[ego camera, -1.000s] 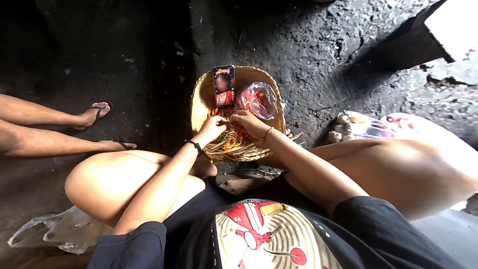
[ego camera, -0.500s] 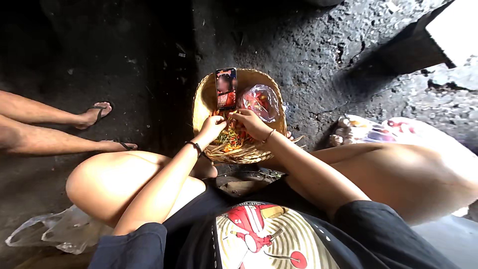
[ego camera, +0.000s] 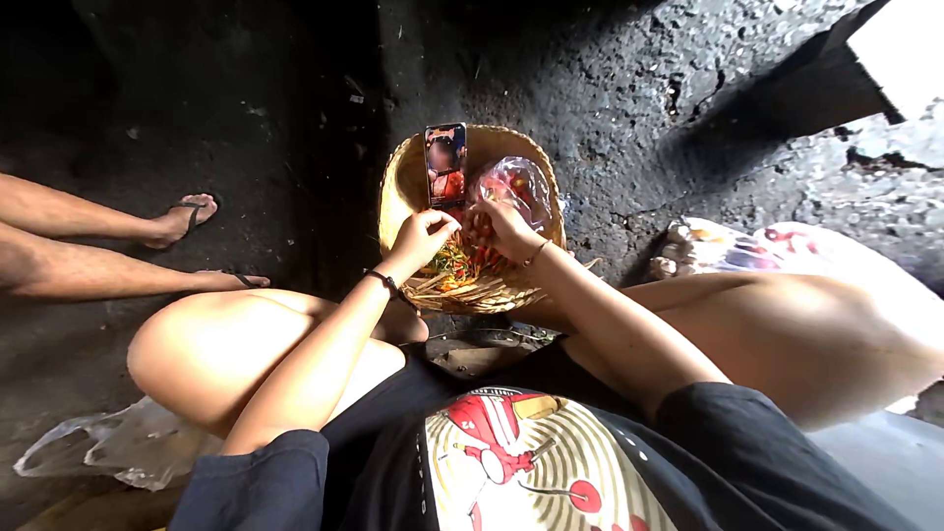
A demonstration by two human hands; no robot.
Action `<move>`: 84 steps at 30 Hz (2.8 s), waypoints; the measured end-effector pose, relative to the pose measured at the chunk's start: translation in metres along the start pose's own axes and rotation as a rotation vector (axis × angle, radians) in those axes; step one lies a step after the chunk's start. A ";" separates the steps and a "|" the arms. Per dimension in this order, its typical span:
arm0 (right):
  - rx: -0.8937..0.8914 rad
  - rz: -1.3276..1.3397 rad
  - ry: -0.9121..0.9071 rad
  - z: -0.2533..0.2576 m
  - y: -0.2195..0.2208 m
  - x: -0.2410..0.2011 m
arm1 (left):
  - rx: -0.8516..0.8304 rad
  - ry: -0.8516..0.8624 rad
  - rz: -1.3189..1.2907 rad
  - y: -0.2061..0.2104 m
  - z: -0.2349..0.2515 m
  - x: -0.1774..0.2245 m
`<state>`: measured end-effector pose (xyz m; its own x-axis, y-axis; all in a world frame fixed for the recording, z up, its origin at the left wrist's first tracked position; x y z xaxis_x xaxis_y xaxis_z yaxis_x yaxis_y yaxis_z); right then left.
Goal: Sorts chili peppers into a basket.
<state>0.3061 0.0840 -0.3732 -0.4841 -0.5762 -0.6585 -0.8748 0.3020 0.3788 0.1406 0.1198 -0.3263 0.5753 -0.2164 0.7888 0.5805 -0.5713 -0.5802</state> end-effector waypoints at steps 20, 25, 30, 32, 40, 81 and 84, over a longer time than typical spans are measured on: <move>-0.044 -1.493 0.002 0.003 -0.009 0.012 | -0.221 -0.142 0.461 0.013 -0.006 -0.009; -0.157 -1.406 -0.075 -0.001 0.008 0.008 | -0.226 -0.101 0.389 0.020 -0.003 -0.011; -0.200 -1.300 -0.140 -0.013 0.026 -0.004 | -0.267 -0.120 0.373 0.021 -0.004 -0.012; -0.232 -1.268 -0.173 -0.012 0.028 -0.007 | -0.289 -0.161 0.378 0.018 -0.003 -0.011; -0.310 -1.055 -0.322 -0.011 0.024 -0.019 | -0.237 -0.271 0.288 0.008 -0.001 -0.015; -0.022 -1.661 0.239 -0.016 0.009 0.019 | -0.344 -0.218 0.521 0.013 -0.008 -0.009; -0.047 -1.668 0.228 -0.014 0.008 0.018 | -0.348 -0.225 0.527 0.012 -0.008 -0.009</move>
<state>0.2911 0.0651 -0.3729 0.9207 -0.3131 -0.2330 -0.3902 -0.7268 -0.5653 0.1384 0.1084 -0.3389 0.8590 -0.3875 0.3345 -0.0089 -0.6646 -0.7471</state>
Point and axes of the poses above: each hand's wrist, its own z-axis towards the middle knuckle, its own y-axis out of the palm, x = y × z, the point moved 5 cm from there along z, towards the middle knuckle, and after that the axes turned 13 degrees about z, right-handed, at the moved point
